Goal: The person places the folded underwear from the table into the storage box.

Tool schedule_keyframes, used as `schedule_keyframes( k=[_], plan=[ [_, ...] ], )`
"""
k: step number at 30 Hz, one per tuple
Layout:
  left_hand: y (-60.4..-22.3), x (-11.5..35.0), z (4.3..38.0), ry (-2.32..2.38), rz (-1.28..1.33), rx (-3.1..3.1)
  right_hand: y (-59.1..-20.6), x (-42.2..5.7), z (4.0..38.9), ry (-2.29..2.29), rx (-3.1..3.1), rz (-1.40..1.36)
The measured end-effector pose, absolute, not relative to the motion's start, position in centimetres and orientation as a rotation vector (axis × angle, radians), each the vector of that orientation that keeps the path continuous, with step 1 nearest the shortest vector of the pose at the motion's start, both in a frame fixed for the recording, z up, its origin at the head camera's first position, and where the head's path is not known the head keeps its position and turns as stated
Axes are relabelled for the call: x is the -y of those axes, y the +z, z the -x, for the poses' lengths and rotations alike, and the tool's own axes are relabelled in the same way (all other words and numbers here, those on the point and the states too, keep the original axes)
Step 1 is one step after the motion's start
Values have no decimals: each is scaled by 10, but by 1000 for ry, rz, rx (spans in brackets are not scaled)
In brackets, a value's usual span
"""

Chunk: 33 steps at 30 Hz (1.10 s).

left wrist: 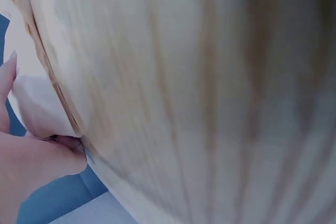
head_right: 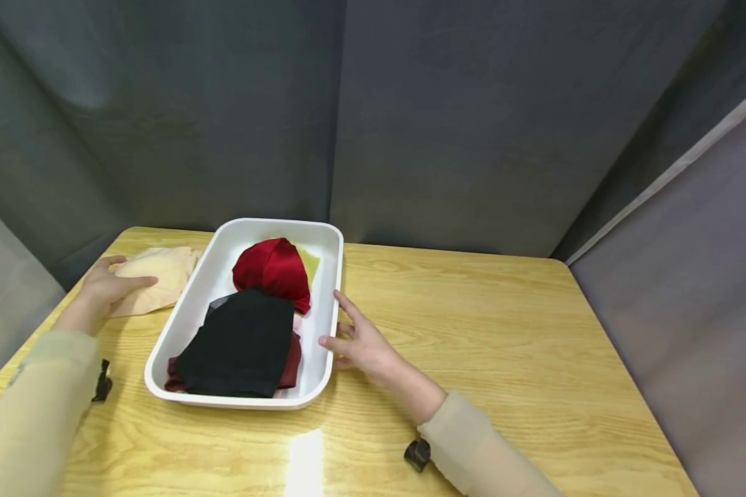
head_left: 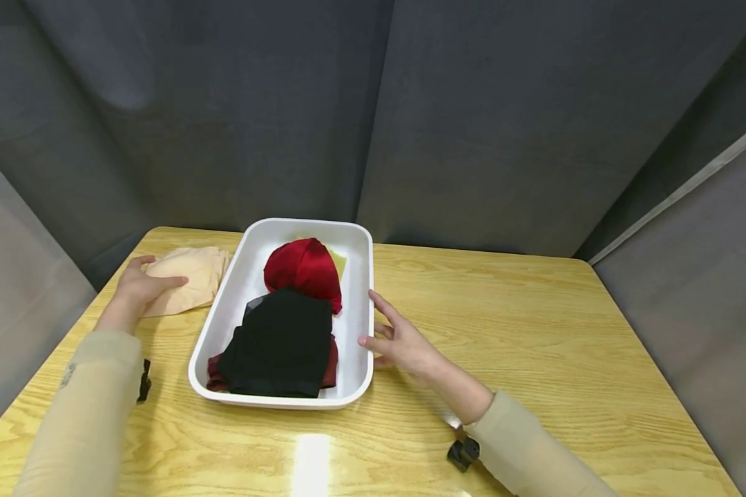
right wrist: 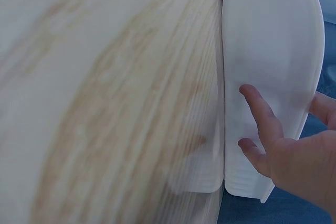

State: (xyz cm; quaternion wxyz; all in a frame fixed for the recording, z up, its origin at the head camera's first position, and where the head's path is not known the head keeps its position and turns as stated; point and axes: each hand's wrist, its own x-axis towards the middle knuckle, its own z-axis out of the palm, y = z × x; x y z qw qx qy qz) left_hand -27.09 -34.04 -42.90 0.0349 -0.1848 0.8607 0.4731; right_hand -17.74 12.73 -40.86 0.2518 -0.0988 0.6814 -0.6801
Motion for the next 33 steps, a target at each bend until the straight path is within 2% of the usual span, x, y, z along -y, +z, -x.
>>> schedule_keyframes(
  k=[9,20,33],
  plan=[
    [-431,343,273,1470,442,-2644,-409,-128,178,-1847,-1858,282],
    [-420,342,266,1625,435,-2611,-409,-128,178,-1859,-1850,283],
    [-416,345,263,2028,428,-2288,-408,-125,177,-1861,-1838,280]
  ],
)
